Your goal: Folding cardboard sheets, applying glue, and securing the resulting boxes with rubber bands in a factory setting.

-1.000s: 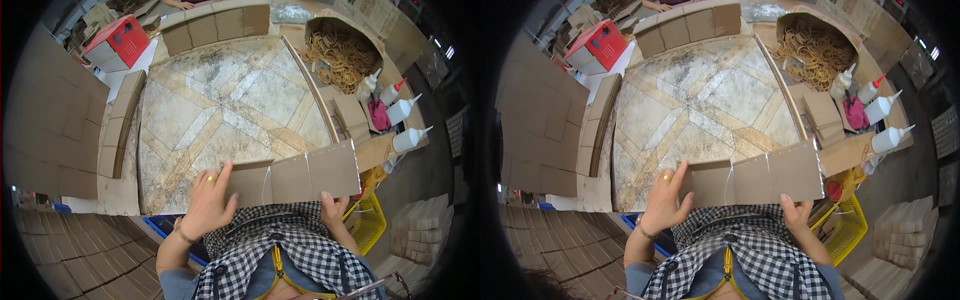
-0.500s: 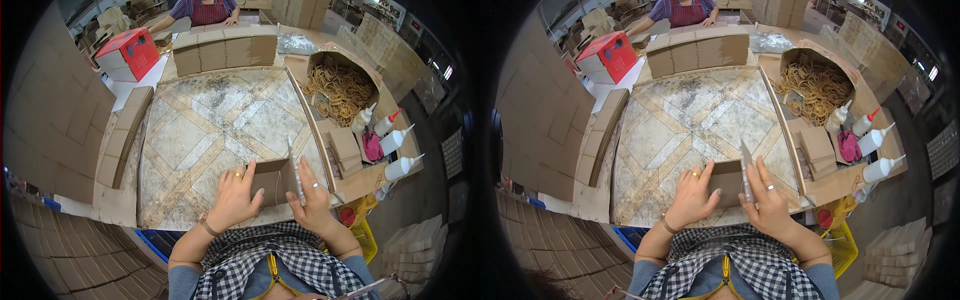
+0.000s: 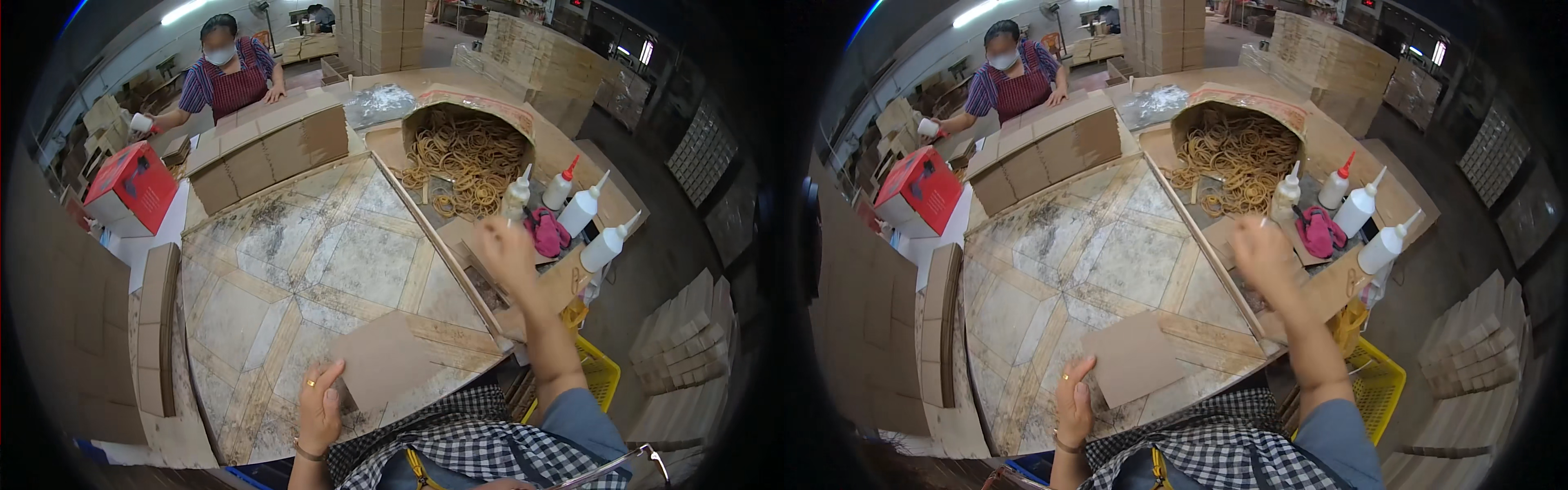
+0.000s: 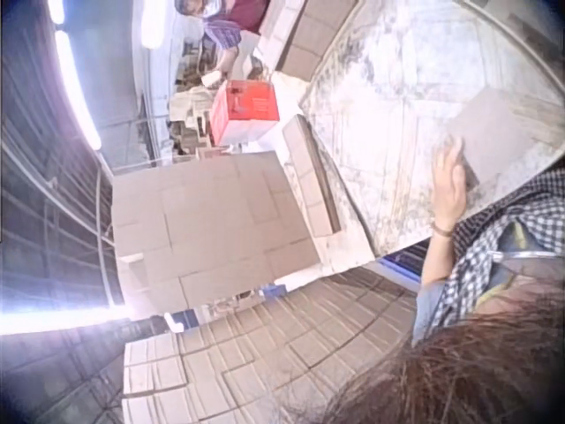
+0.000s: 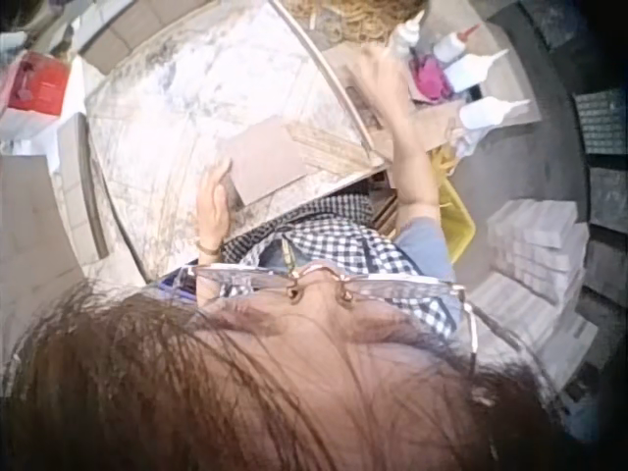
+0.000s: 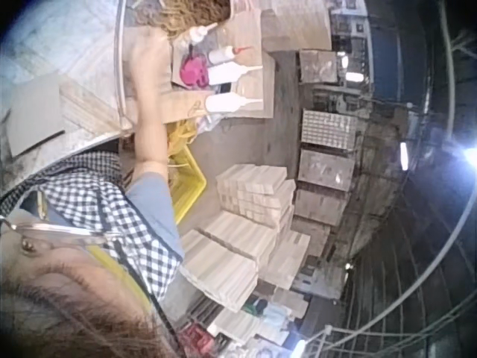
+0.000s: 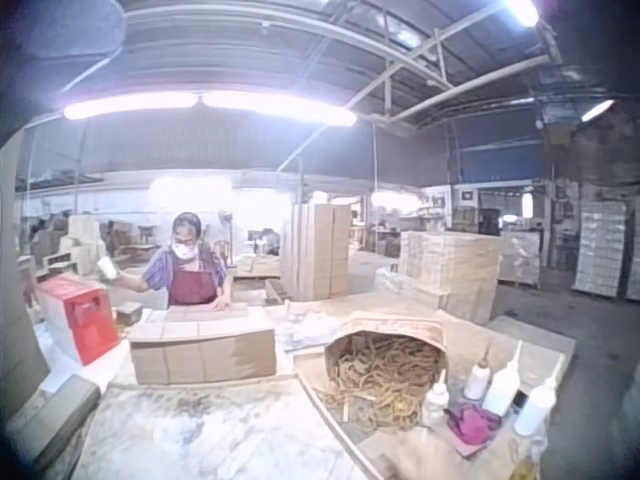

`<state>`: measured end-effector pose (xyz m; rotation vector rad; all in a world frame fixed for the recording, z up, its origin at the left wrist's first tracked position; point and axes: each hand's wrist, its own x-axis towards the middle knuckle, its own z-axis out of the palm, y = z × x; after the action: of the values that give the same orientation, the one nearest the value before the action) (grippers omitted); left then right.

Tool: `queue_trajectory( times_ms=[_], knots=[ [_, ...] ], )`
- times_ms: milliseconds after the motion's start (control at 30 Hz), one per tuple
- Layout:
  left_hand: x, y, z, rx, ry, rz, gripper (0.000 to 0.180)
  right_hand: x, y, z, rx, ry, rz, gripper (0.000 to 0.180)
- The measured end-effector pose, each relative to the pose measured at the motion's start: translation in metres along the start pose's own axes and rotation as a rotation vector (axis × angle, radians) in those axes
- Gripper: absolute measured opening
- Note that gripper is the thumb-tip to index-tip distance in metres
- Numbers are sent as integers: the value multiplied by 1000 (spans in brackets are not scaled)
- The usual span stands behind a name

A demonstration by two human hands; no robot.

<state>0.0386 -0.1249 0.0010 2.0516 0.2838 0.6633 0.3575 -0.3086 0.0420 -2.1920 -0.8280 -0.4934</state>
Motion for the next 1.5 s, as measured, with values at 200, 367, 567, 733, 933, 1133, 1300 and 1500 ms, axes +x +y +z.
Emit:
queue_trajectory(
  times_ms=[200,367,567,733,933,1133,1300,1500],
  knots=[
    [-4,-4,8,16,55,-45,39,84,107,64,-458,-177,161,16],
    [-6,-7,9,4,70,-61,39,111,126,90,-673,-196,348,20],
    [-4,-4,4,10,36,-53,42,124,114,82,-741,-228,330,21],
    [1,6,-2,119,101,14,34,126,91,68,-816,-72,153,20],
    [18,14,-8,12,60,-82,35,96,11,52,-282,-66,-73,13],
    [20,13,-9,-163,147,-76,23,-30,-167,47,450,-638,-553,10],
    [23,2,-10,-87,114,-237,17,-42,-171,50,545,-643,-531,12],
    [53,-18,-31,-236,61,-392,17,-17,-101,16,233,-586,-150,15]
  ],
)
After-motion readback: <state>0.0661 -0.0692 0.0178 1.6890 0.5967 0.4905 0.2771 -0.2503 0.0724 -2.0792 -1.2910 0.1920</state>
